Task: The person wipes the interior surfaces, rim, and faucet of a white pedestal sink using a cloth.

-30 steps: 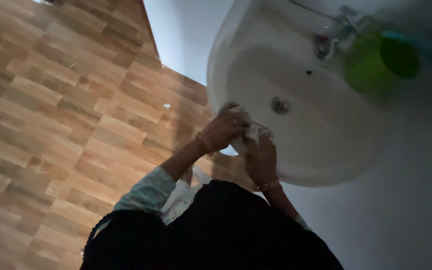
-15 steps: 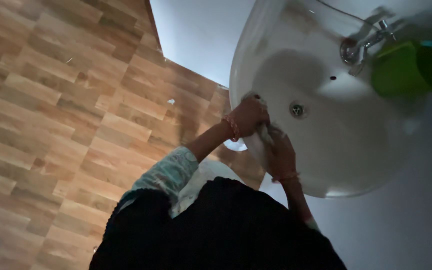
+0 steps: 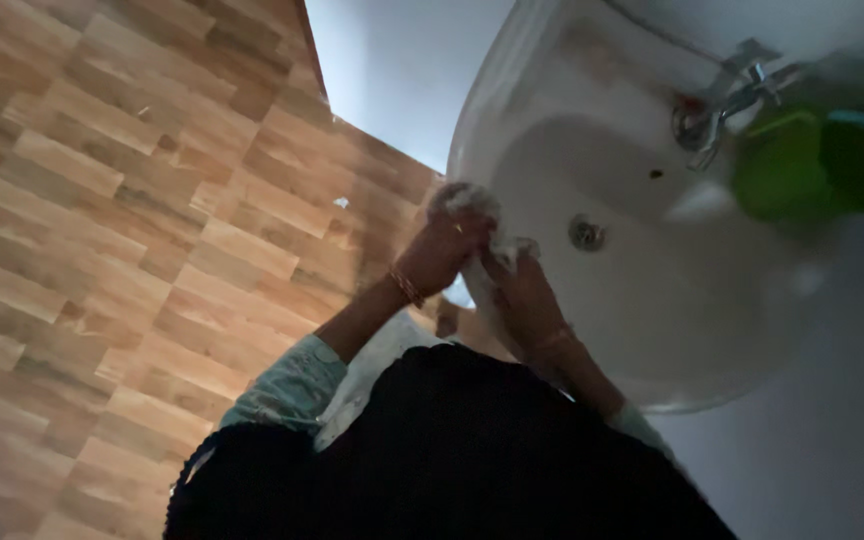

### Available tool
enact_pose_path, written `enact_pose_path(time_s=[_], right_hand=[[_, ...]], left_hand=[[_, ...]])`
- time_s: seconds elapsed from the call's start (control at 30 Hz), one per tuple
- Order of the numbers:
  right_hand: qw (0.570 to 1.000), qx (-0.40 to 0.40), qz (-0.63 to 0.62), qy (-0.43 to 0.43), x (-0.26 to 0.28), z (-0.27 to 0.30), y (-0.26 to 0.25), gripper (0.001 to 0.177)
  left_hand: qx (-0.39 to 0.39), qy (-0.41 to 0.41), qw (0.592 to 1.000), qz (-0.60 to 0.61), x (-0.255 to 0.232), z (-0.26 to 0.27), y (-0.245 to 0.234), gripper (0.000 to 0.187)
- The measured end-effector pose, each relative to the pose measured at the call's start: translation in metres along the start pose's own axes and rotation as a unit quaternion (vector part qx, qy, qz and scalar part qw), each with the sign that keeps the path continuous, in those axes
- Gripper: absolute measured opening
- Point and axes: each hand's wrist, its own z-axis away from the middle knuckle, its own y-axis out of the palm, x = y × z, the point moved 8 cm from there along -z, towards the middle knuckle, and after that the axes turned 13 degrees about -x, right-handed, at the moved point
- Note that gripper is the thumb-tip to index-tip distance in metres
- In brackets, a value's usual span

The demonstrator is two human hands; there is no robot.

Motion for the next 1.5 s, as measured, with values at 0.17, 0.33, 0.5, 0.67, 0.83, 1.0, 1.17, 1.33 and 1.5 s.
enact_pose_path(time_s=[0.17, 0.33, 0.5, 0.67, 0.83, 1.0, 1.17, 1.33, 1.5], right_hand=[[0.995, -0.079, -0.042, -0.051, -0.046, -0.076, 0.026, 0.059], [0.962, -0.256, -0.02, -0.09, -0.11, -0.137, 0.022, 0.042], [0.923, -0.36, 0.02, -0.135, -0.133, -0.18, -0.022, 0.039], [0.905, -0.394, 0.06, -0.147, -0.134, -0.251, -0.063, 0.031], [0.978, -0.19, -0.001, -0.092, -0.153, -0.3, -0.038, 0.03], [0.981, -0.172, -0.049, -0.072, -0.185, -0.303, -0.016, 0.028], [0.955, -0.259, -0.113, -0.089, -0.181, -0.282, 0.002, 0.028], [0.916, -0.353, -0.153, -0.114, -0.142, -0.224, -0.003, 0.029], [0.909, -0.372, -0.127, -0.135, -0.097, -0.183, -0.014, 0.028]], left_hand=[[-0.001, -0.047, 0.996, -0.077, 0.071, -0.044, 0.006, 0.041], [-0.025, -0.213, 0.964, -0.16, 0.107, -0.078, 0.012, 0.056], [-0.077, -0.3, 0.931, -0.193, 0.112, -0.112, 0.019, 0.047], [-0.077, -0.306, 0.916, -0.246, 0.148, -0.167, 0.028, 0.037], [-0.02, -0.406, 0.89, -0.205, 0.2, -0.162, 0.07, 0.033], [-0.055, -0.394, 0.905, -0.15, 0.238, -0.152, 0.082, 0.044], [-0.057, -0.405, 0.901, -0.145, 0.225, -0.123, 0.067, 0.042], [-0.115, -0.315, 0.937, -0.092, 0.172, -0.098, 0.043, 0.039], [-0.106, -0.166, 0.965, -0.175, 0.13, -0.071, 0.039, 0.057]])
